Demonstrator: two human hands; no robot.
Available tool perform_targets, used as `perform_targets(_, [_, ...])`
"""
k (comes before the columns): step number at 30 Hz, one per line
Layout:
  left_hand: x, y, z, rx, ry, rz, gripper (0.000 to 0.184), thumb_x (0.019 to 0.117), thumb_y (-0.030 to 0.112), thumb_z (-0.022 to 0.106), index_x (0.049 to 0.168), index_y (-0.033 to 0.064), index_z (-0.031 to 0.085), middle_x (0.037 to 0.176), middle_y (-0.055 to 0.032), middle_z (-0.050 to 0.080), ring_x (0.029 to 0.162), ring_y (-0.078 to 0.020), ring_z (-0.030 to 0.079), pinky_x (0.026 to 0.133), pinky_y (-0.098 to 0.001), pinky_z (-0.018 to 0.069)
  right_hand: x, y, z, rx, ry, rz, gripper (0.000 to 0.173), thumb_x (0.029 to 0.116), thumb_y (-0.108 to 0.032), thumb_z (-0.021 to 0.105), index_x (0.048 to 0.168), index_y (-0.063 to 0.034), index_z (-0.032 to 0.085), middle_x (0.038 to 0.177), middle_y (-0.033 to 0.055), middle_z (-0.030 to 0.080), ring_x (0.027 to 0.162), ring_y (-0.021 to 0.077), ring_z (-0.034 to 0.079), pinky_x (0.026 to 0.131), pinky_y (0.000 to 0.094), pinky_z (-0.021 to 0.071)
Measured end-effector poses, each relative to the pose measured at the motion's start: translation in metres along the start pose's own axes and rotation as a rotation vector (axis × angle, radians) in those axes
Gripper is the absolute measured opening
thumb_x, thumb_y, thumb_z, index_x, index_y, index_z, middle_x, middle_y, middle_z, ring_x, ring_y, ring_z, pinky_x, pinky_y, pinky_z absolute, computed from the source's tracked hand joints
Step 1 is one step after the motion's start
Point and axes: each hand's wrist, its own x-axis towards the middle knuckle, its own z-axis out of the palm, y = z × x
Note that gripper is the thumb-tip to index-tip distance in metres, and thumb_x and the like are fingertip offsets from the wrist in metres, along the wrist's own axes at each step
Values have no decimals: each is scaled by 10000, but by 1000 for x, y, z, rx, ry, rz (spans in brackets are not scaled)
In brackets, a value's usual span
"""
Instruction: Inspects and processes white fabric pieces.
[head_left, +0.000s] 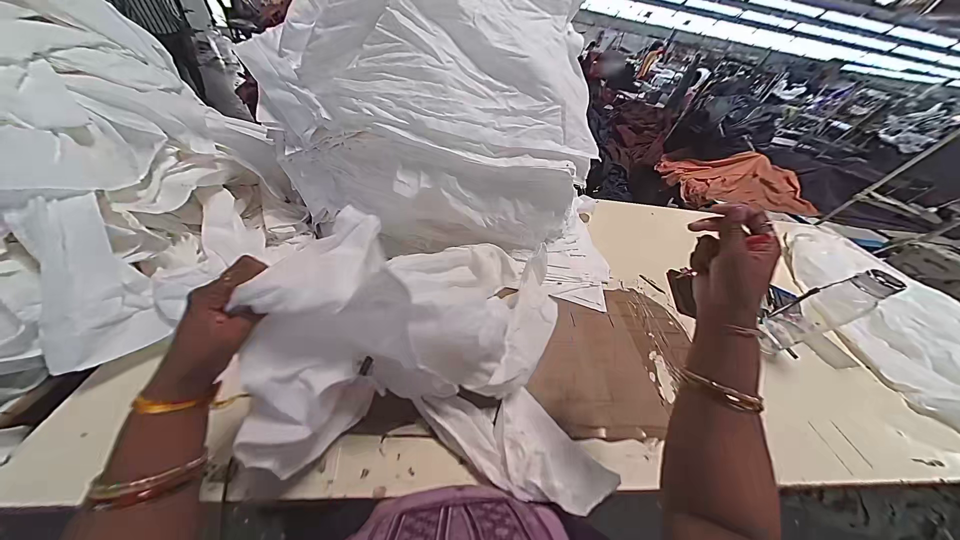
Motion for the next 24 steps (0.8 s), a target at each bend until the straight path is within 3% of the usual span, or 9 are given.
perform_targets(2, [-19,-16,-44,-157,-236,-54,170,1003,411,577,1007,300,705,952,241,673,880,148,596,788,-85,494,-10,-6,-5,-18,-119,76,341,1120,-275,325,1093,-149,642,727,-151,693,442,-78,455,424,105,371])
perform_targets(6, [-49,-71,-62,-483,-833,-2,573,903,664,609,1288,247,684,1206,116,711,1107,6,644,954,-182,518,-58,64,56,-277,-507,425,422,1121,-230,305,1242,15,626,874,-8,734,487,-55,376,464,164,299])
perform_targets(9, [-64,-80,-33,-750,-307,-265,969,676,927,518,1420,311,589,1151,65,734,986,-84,697,795,-256,581,-98,117,125,-325,-552,487,414,1118,-226,368,1305,48,615,1185,144,707,873,73,608,752,257,454])
perform_targets(10, [-59,-82,-19,-763,-86,-370,942,777,910,422,1454,263,536,1169,18,731,998,-141,710,784,-319,599,-106,123,146,-287,-586,455,405,1100,-185,414,1337,97,584,1300,238,655,1138,215,645,987,352,481])
perform_targets(12, [-39,-77,16,-474,-24,-628,622,1084,494,111,1556,124,278,1318,-75,642,1094,-177,677,869,-351,572,-112,120,187,-213,-714,452,487,1058,-191,525,1414,139,490,1396,312,564,1299,324,572,1119,413,424])
perform_targets(14, [-31,-70,51,-200,-401,-722,567,1058,73,389,1588,12,199,1428,-227,543,1184,-257,624,959,-402,522,-113,112,224,-170,-753,577,456,1034,-253,604,1320,92,522,1064,158,608,840,142,564,736,283,472])
perform_targets(16, [-24,-43,85,2,-708,-642,644,942,78,691,1482,-90,383,1301,-289,616,1112,-309,667,964,-441,537,-102,109,249,-11,-655,689,194,1063,-188,543,1002,-4,535,685,-13,439,488,45,362,463,214,321])
perform_targets(20, [20,19,95,426,-730,-395,376,1002,175,617,1232,-123,629,1174,-348,647,1109,-483,632,993,-630,447,-3,63,234,17,-463,462,269,1105,-186,438,1202,27,571,707,-5,466,521,38,383,503,220,358])
perform_targets(24, [90,54,68,757,-160,-33,281,990,61,542,1162,-119,672,1184,-337,655,1059,-530,661,884,-687,490,113,-34,184,-40,-275,30,251,1079,-231,492,1165,-19,596,768,-53,546,571,-18,471,550,187,434])
